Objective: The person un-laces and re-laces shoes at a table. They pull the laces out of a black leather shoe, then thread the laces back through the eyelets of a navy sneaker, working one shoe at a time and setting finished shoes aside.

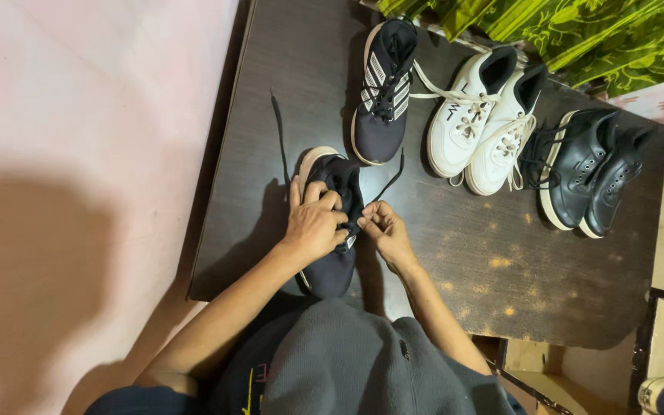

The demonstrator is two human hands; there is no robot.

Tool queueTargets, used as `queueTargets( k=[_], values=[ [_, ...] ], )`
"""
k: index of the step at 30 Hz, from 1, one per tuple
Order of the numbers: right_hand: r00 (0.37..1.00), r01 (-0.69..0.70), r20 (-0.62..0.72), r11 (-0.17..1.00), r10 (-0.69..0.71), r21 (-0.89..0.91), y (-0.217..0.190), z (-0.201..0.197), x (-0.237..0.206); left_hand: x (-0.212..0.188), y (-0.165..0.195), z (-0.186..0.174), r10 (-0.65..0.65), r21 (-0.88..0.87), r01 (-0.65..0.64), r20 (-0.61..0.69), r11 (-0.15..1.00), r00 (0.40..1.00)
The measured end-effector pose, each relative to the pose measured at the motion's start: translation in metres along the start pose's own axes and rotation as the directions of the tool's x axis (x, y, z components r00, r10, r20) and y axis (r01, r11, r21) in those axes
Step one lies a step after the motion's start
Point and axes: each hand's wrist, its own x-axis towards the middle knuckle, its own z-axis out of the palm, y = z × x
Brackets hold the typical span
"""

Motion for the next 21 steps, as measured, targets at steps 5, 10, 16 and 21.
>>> queueTargets(
  k=[5, 10, 16, 21],
  values=[
    [0.997, 0.074, 0.031, 0.973, -0.068, -0.221, 0.004, -0.004, 0.001, 0.007, 0.002, 0.005, -0.110, -0.384, 0.102, 0.000, 0.918, 0.994],
    [0.996, 0.083, 0.017, 0.941, -0.082, -0.329, 0.002, -0.005, -0.003, 0.026, -0.022, -0.040, -0.107, -0.971, 0.143, 0.124, 0.192, 0.986],
    [0.987, 0.154, 0.043, 0.843, -0.154, -0.515, -0.003, -0.002, -0.010, 0.045, 0.002, -0.103, 0.011, -0.919, 0.033, 0.041, 0.392, 0.999],
    [0.987, 0.153, 0.043, 0.816, -0.156, -0.557, -0.005, -0.002, -0.010, 0.064, 0.017, -0.135, 0.068, -0.937, -0.076, -0.057, 0.340, 0.996]
  ],
)
